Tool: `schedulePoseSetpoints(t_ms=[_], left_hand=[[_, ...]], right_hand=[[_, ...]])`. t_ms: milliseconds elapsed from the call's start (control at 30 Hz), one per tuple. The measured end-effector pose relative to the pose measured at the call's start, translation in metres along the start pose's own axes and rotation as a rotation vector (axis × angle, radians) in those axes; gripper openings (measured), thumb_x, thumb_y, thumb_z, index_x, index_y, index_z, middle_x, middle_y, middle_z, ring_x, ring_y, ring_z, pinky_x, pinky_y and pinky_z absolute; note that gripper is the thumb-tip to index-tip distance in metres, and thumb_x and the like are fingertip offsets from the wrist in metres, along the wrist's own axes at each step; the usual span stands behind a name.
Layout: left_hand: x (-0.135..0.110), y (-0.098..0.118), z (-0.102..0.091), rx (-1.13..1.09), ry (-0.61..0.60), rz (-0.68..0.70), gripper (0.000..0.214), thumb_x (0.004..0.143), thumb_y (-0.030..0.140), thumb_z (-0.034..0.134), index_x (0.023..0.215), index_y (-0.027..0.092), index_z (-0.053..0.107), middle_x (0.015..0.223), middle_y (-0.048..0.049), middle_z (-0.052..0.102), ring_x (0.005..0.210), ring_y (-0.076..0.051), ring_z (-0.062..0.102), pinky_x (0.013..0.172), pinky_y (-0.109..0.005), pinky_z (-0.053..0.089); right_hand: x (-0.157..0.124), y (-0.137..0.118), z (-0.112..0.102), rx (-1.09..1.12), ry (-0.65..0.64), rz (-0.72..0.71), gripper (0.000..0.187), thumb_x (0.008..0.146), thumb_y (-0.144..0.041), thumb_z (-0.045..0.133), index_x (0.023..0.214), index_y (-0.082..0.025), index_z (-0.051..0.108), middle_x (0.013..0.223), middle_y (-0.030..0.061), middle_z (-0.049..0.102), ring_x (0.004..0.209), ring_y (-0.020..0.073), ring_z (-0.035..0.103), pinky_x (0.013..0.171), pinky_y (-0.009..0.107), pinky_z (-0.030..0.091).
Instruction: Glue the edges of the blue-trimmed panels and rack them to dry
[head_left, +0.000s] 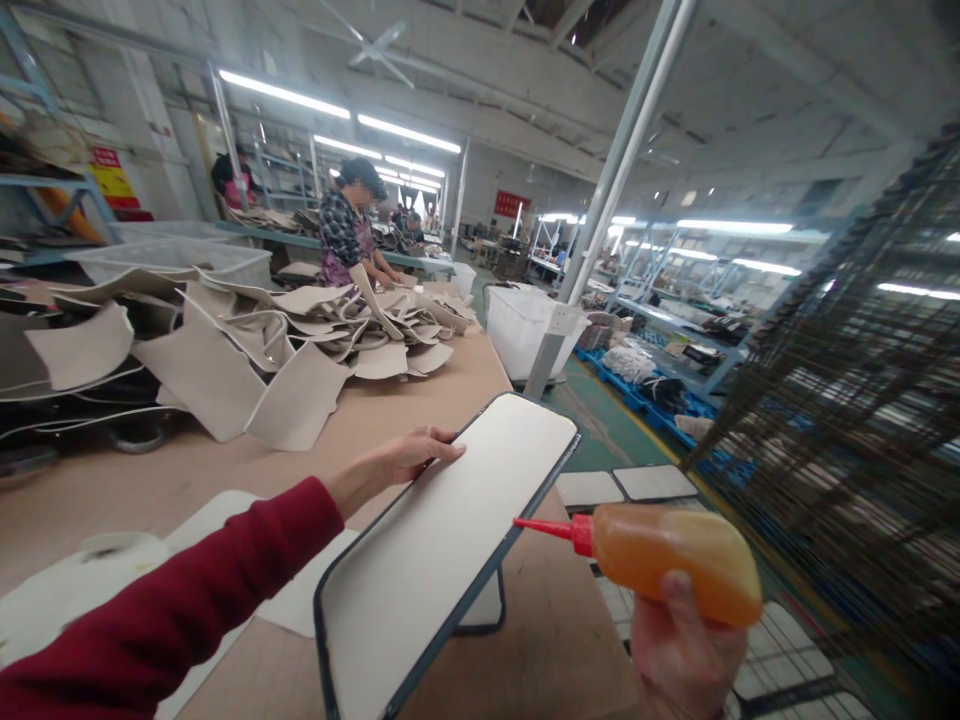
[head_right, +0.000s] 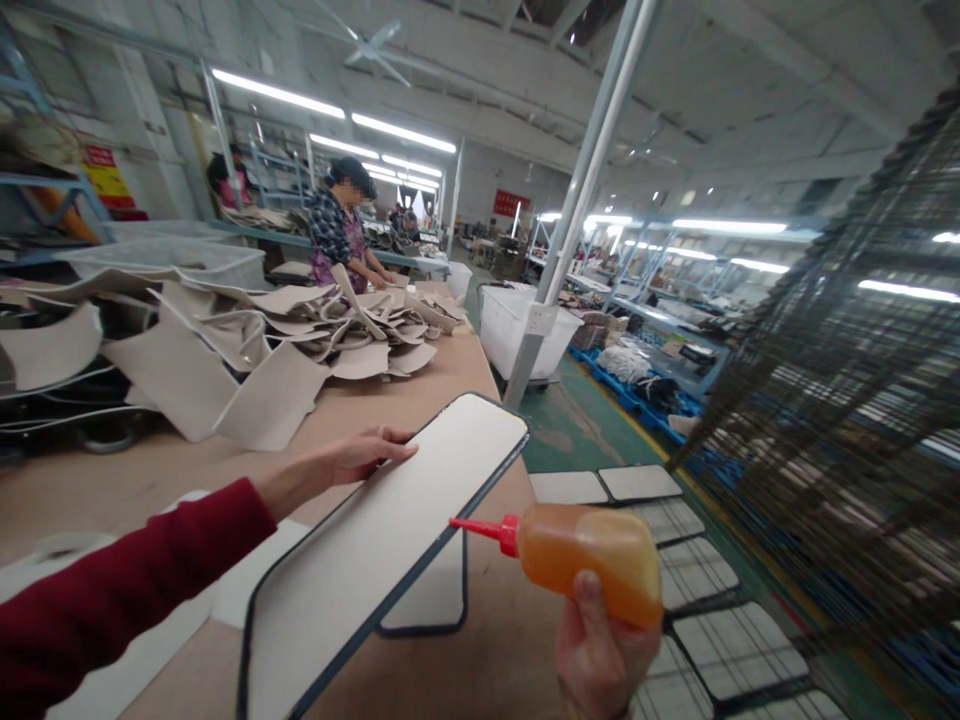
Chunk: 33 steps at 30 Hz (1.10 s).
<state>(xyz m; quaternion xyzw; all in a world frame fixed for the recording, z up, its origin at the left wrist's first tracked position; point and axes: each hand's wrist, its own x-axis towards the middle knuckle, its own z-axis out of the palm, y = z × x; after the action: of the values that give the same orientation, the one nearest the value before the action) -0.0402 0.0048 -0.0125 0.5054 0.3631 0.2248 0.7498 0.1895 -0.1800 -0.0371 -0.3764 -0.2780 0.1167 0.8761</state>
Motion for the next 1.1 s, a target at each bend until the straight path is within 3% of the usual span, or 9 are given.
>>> schedulePoseSetpoints(t_ms=[167, 433, 733, 1100], left_hand=[[-0.001, 0.004, 0.002, 0.002, 0.004, 0.002, 0.056, 0.044, 0.035, 0.088, 0.091, 0.01, 0.071, 0.079, -0.0092, 0.075, 0.07, -0.021, 0.067, 0.068, -0.03, 0.053], [-0.001, 0.008, 0.003, -0.005, 0.025, -0.004, 0.041, 0.048, 0.028, 0.086, 0.083, 0.011, 0.072, 0.073, -0.0083, 0.074, 0.065, -0.021, 0.067, 0.062, -0.029, 0.052], [0.012, 0.005, -0.004, -0.045, 0.017, -0.018, 0.038, 0.051, 0.024, 0.085, 0.084, 0.01, 0.071, 0.075, -0.0097, 0.074, 0.069, -0.022, 0.068, 0.068, -0.032, 0.054], [0.022, 0.012, -0.007, -0.026, 0.051, -0.007, 0.026, 0.053, 0.02, 0.084, 0.074, 0.011, 0.07, 0.066, -0.0082, 0.073, 0.06, -0.02, 0.066, 0.058, -0.029, 0.053]], right_hand=[[-0.003, -0.004, 0.001, -0.038, -0.012, 0.01, 0.039, 0.061, -0.021, 0.081, 0.098, -0.018, 0.067, 0.094, 0.0012, 0.068, 0.085, 0.0164, 0.062, 0.064, 0.022, 0.05], [-0.007, -0.005, 0.001, -0.057, -0.025, 0.041, 0.041, 0.06, -0.022, 0.08, 0.097, -0.018, 0.065, 0.093, 0.0023, 0.07, 0.095, 0.0203, 0.062, 0.067, 0.024, 0.051], [-0.014, -0.008, 0.005, -0.05, -0.048, 0.039, 0.044, 0.059, -0.018, 0.079, 0.1, -0.019, 0.065, 0.1, 0.0044, 0.068, 0.09, 0.0203, 0.062, 0.059, 0.024, 0.05], [-0.018, -0.005, 0.007, -0.043, -0.035, 0.073, 0.049, 0.055, -0.018, 0.081, 0.101, -0.021, 0.064, 0.106, 0.0042, 0.066, 0.104, 0.023, 0.058, 0.062, 0.024, 0.051]])
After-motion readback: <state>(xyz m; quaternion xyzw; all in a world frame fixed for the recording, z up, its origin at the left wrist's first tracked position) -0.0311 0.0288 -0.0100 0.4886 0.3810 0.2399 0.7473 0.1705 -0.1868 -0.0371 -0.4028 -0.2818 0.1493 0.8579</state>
